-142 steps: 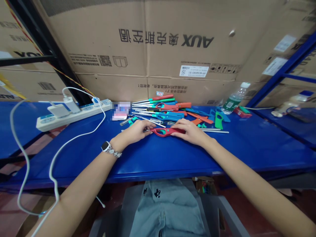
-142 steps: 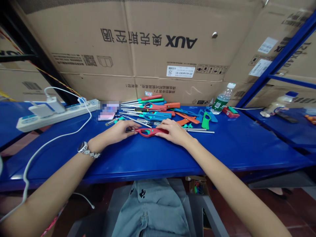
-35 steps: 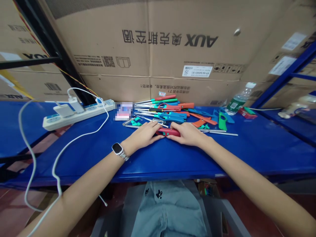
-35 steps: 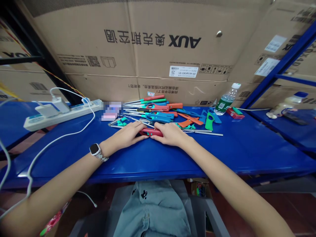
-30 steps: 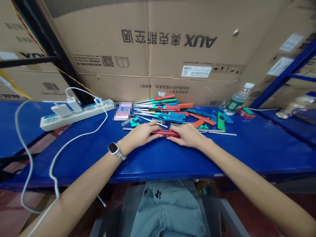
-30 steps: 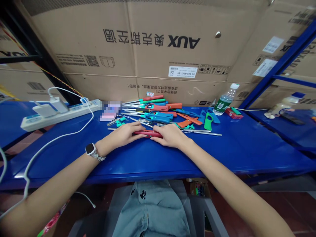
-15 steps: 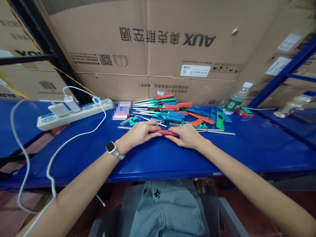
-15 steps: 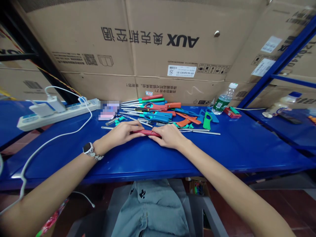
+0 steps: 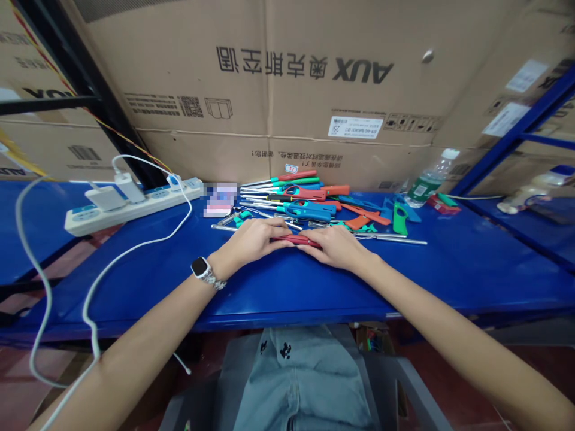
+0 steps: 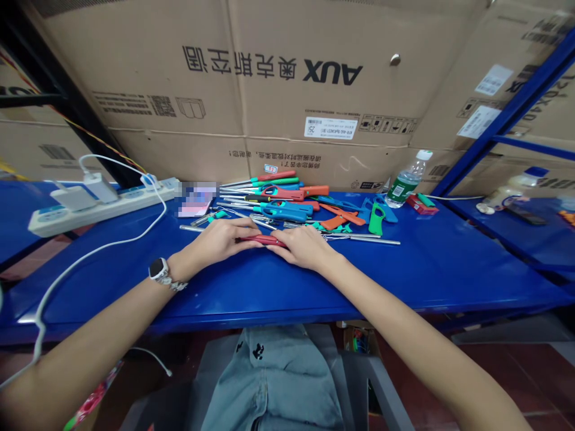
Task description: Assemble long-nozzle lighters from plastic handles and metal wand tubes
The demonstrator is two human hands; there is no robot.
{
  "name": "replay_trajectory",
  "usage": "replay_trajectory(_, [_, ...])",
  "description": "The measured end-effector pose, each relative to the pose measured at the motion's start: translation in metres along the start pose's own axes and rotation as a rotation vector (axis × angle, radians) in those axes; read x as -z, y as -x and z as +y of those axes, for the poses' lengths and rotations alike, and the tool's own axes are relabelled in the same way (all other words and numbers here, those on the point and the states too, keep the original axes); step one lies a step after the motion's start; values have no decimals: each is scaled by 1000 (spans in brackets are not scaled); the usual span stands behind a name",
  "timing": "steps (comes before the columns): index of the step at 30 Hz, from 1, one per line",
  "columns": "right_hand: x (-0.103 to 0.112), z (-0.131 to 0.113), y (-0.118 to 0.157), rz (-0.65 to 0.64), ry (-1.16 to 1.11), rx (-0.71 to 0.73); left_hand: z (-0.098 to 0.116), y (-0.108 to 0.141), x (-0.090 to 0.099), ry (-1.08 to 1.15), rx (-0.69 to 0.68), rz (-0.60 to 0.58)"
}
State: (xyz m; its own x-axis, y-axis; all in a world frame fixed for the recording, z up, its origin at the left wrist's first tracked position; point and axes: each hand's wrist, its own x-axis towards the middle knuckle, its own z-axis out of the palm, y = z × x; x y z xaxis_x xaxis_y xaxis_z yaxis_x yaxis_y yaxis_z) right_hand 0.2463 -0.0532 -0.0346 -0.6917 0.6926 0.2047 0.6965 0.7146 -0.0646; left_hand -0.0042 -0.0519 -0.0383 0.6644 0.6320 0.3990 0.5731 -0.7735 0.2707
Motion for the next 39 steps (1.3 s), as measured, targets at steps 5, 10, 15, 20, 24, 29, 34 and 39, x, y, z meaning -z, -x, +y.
replay_trajectory(5, [-1, 5, 2, -12, -62, 4, -3, 0, 10, 44, 13, -18])
replay_trajectory(10, [3, 4, 5, -31, -45, -25, -5, 1, 18, 90, -21, -30])
replay_trajectory(15, [7, -8, 0, -65, 106, -58, -4, 1, 16, 61, -33, -28])
replay_trajectory(20, [4, -4, -2, -45, 93, -26, -5, 0, 11, 24, -46, -43])
replay_trajectory(24, [-1, 5, 0, -8, -23, -3, -4, -2, 10, 10, -58, -43])
replay_trajectory(29, [-2, 8, 0, 13, -96, 7, -4, -1, 11, -21, -62, -26])
replay_trajectory(34, [0, 4, -3, -4, -81, -50, -6, -1, 13, -94, -52, -8])
replay_trajectory(39, [1, -2, -5, -31, 11, -105, -6, -2, 15, -165, -26, 49])
